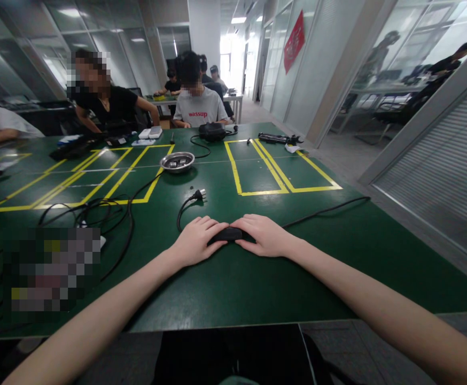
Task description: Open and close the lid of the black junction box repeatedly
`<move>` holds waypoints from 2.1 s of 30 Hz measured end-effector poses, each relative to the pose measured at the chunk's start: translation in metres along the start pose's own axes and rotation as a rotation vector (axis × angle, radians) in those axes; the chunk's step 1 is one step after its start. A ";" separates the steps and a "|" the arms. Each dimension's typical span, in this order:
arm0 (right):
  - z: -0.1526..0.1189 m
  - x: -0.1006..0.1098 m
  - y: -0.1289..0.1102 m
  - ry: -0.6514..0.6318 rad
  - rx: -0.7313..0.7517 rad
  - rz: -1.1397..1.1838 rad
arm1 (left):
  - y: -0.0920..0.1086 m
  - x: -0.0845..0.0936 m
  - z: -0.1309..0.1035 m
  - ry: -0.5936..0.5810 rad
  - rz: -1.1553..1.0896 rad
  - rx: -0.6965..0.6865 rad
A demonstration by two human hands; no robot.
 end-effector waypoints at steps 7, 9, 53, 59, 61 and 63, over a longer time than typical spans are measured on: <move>0.001 0.001 -0.001 0.034 0.057 -0.128 | 0.003 0.002 0.000 -0.016 0.060 -0.016; 0.001 0.000 -0.002 0.057 0.071 -0.133 | 0.004 0.003 0.000 -0.015 0.066 -0.031; 0.000 0.002 -0.004 0.140 0.053 0.044 | 0.011 -0.002 0.000 0.057 -0.082 0.115; -0.001 0.004 -0.004 0.109 0.037 -0.006 | 0.010 0.002 -0.001 0.051 -0.118 0.117; -0.001 0.006 -0.006 0.087 0.040 -0.034 | 0.010 0.003 -0.001 0.042 -0.113 0.120; 0.000 0.006 -0.008 0.055 0.059 -0.034 | 0.011 0.003 -0.001 0.037 -0.123 0.124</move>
Point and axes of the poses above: each hand's wrist, its own z-axis towards the middle knuckle, its own x-axis out of the back of the hand, y = z × x, the point moved 2 cm from there along z, towards the middle knuckle, and after that the axes turned 3 degrees about z, right-handed, at the moved point
